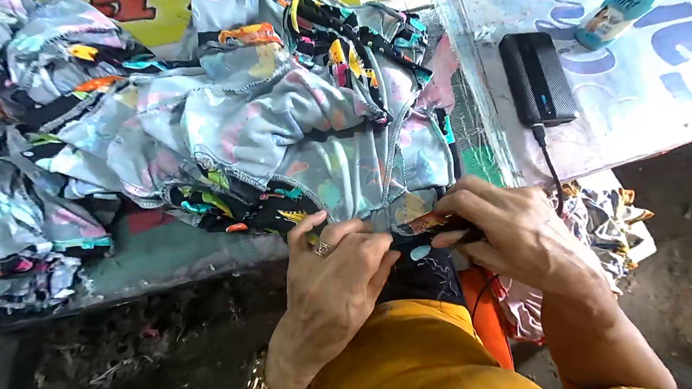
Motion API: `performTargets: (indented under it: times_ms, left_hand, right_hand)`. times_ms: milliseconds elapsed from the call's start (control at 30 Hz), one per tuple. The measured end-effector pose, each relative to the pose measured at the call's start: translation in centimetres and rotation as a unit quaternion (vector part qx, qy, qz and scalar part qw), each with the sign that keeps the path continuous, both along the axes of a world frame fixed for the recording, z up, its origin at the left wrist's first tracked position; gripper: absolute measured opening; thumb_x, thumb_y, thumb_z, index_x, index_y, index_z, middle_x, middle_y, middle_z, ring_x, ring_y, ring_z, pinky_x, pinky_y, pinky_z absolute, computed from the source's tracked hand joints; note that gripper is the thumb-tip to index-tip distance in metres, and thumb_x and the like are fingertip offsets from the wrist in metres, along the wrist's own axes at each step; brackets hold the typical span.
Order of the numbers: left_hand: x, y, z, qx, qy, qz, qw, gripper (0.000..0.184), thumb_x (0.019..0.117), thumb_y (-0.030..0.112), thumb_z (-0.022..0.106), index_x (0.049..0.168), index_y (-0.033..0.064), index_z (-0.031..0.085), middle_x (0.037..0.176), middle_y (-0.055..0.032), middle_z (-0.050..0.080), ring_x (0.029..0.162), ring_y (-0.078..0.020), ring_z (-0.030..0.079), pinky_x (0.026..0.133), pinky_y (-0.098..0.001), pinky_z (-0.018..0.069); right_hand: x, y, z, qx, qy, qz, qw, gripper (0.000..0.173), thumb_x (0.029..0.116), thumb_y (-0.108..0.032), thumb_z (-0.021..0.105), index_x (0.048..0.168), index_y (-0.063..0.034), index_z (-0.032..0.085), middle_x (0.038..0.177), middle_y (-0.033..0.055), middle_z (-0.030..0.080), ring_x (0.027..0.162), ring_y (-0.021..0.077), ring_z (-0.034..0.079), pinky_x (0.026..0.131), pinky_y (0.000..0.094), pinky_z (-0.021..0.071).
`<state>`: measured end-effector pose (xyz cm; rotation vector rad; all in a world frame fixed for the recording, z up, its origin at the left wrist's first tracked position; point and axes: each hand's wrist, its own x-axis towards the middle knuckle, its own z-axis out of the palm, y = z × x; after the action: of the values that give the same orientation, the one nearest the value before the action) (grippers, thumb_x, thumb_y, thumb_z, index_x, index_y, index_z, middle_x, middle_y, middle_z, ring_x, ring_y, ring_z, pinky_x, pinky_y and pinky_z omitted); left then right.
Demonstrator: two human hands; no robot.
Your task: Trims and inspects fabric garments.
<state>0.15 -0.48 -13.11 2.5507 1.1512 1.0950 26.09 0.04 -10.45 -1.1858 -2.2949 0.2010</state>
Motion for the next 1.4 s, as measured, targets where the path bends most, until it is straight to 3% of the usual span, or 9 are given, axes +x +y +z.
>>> performTargets:
  times_ms: [100,200,300,467,600,800,967,1167,1400]
  left_hand:
    - [1.1,0.2,0.2,0.025,0.016,0.033,0.999,0.02,0.0998,0.022,0.068,0.118,0.0144,0.071,0.083,-0.0032,0.067,0.088,-0.0163,0.063,0.105,-0.0481,0.0347]
    - [2.0,0.2,-0.4,0.069,0.033,0.038,0.996,0.014,0.0991,0.013,0.065,0.108,0.0159,0.076,0.08,-0.0048,0.064,0.088,-0.0201,0.06,0.103,-0.0502,0.0332]
    - [1.6,0.1,-1.5,0.112,0.025,0.019,0.993,0.013,0.1006,0.011,0.06,0.101,0.0114,0.072,0.088,-0.0054,0.067,0.097,-0.0211,0.062,0.107,-0.0488,0.0342]
    - [0.4,-0.5,-2.7,0.1,-0.016,-0.015,0.995,0.009,0.1028,0.013,0.056,0.108,0.0117,0.063,0.101,-0.0037,0.068,0.114,-0.0186,0.061,0.117,-0.048,0.0303]
    - [0.9,-0.8,-2.3,0.081,-0.058,-0.01,0.995,0.008,0.1023,0.017,0.058,0.109,0.0153,0.062,0.104,-0.002,0.062,0.111,-0.0151,0.059,0.116,-0.0482,0.0306]
    - [2.7,0.0,-1.6,0.009,-0.13,0.005,0.991,0.011,0.1031,0.023,0.062,0.105,0.0127,0.059,0.111,-0.0019,0.065,0.112,-0.0097,0.061,0.111,-0.036,0.0401]
    - [2.6,0.3,-0.8,-0.047,-0.13,0.009,0.99,0.022,0.1005,0.028,0.067,0.109,0.0107,0.058,0.102,0.0006,0.072,0.098,-0.0032,0.064,0.106,-0.034,0.0374]
    - [2.0,0.5,-0.1,-0.058,-0.087,-0.012,0.994,0.011,0.1018,0.016,0.062,0.1,0.0102,0.071,0.104,-0.0022,0.072,0.102,-0.0103,0.063,0.102,-0.0401,0.0372]
    - [1.5,1.1,0.3,-0.039,-0.082,-0.032,0.995,0.012,0.1024,0.008,0.056,0.102,0.0087,0.067,0.1,-0.0038,0.074,0.097,-0.0098,0.066,0.099,-0.0374,0.0397]
  right_hand:
    - [-1.0,-0.1,1.2,-0.027,0.183,0.026,0.982,0.038,0.1063,-0.04,0.054,0.102,-0.0054,0.068,0.089,-0.0004,0.062,0.074,0.0005,0.057,0.062,0.0154,0.0478]
    - [-3.3,-0.1,1.2,-0.135,0.349,0.094,0.922,0.027,0.1081,-0.025,0.051,0.099,-0.0041,0.065,0.083,-0.0034,0.06,0.069,-0.0028,0.055,0.059,0.0127,0.0485]
    - [-4.1,0.6,-0.2,-0.203,0.3,0.065,0.93,0.007,0.0988,-0.008,0.059,0.099,-0.0061,0.065,0.083,-0.0033,0.064,0.069,-0.0013,0.059,0.06,0.0134,0.0515]
    - [-3.2,1.1,-0.7,-0.195,0.255,0.115,0.94,0.008,0.0938,-0.003,0.067,0.102,-0.002,0.067,0.094,0.0011,0.064,0.077,0.0009,0.06,0.066,0.0136,0.0541]
    - [-3.8,0.8,-1.0,-0.133,0.182,0.104,0.969,0.016,0.0913,-0.011,0.072,0.107,-0.0076,0.07,0.1,0.0008,0.064,0.086,0.0026,0.062,0.07,0.0167,0.0535]
    - [-4.6,0.1,-2.2,-0.071,0.23,0.055,0.969,0.007,0.0955,-0.004,0.063,0.093,-0.0029,0.069,0.09,0.0041,0.069,0.082,0.0034,0.065,0.07,0.0159,0.0537]
    - [-4.1,0.0,-2.0,-0.156,0.318,0.029,0.935,0.01,0.0993,-0.012,0.066,0.094,-0.0042,0.065,0.078,-0.002,0.065,0.062,-0.0027,0.057,0.056,0.0123,0.0501]
    - [-4.4,-0.7,-1.9,-0.005,0.207,0.038,0.978,0.012,0.1005,-0.011,0.062,0.092,-0.004,0.066,0.092,0.0059,0.067,0.084,0.0043,0.065,0.071,0.0142,0.052]
    - [-4.1,-1.3,-0.5,-0.113,0.141,-0.027,0.983,0.035,0.1055,-0.041,0.053,0.117,-0.0076,0.058,0.091,-0.0022,0.063,0.077,0.0001,0.06,0.064,0.0174,0.0497]
